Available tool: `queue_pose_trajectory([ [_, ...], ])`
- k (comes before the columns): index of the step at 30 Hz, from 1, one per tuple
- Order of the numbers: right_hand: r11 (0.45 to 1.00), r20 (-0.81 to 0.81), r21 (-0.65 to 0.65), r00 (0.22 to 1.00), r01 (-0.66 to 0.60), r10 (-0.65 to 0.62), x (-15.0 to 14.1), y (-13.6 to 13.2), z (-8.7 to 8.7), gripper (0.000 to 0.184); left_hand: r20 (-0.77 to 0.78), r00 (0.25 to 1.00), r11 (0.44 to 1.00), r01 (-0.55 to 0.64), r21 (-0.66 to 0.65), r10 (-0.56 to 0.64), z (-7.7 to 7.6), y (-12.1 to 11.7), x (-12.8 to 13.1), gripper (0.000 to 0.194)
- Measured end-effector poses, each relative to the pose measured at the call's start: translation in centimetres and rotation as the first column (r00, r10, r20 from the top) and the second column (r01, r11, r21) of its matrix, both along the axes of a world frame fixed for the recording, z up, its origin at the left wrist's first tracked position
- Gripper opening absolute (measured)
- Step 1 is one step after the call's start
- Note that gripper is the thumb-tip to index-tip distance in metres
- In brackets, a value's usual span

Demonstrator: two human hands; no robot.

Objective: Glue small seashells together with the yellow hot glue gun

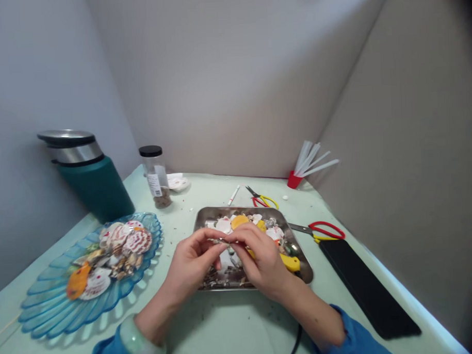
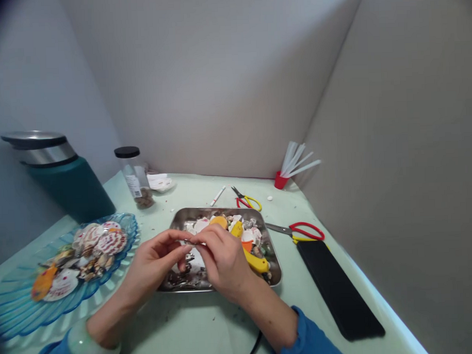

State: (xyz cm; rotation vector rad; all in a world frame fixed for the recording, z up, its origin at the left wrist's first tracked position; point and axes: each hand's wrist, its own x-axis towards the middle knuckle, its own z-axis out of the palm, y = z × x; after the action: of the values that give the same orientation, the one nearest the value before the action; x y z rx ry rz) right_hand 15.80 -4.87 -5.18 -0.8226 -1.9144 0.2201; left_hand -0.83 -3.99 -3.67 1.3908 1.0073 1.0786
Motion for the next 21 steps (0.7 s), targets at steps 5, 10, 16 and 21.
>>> queue_pose_trajectory([
  [5,1.000,-0.001,-0.008,1.000,0.029,-0.029,0.1,0.0,0.1,0.014,-0.003,1.000,1.000,-0.010,0.008,0.010,-0.1,0.1,-0.2,0.020],
  [10,1.000,-0.025,0.011,1.000,-0.004,0.005,0.2,-0.1,0.6,0.014,0.012,1.000,1.000,-0.007,-0.002,0.007,-0.2,0.1,-0.4,0.018],
  [16,1.000,0.003,0.007,1.000,-0.012,0.012,0.2,0.0,0.6,0.014,0.018,1.000,1.000,-0.017,0.003,0.016,-0.3,0.2,-0.4,0.016],
  [21,0.999,0.014,0.044,1.000,0.025,-0.025,0.3,-0.2,1.1,0.013,0.015,1.000,1.000,-0.012,0.024,0.012,-0.3,0.2,-0.4,0.017],
])
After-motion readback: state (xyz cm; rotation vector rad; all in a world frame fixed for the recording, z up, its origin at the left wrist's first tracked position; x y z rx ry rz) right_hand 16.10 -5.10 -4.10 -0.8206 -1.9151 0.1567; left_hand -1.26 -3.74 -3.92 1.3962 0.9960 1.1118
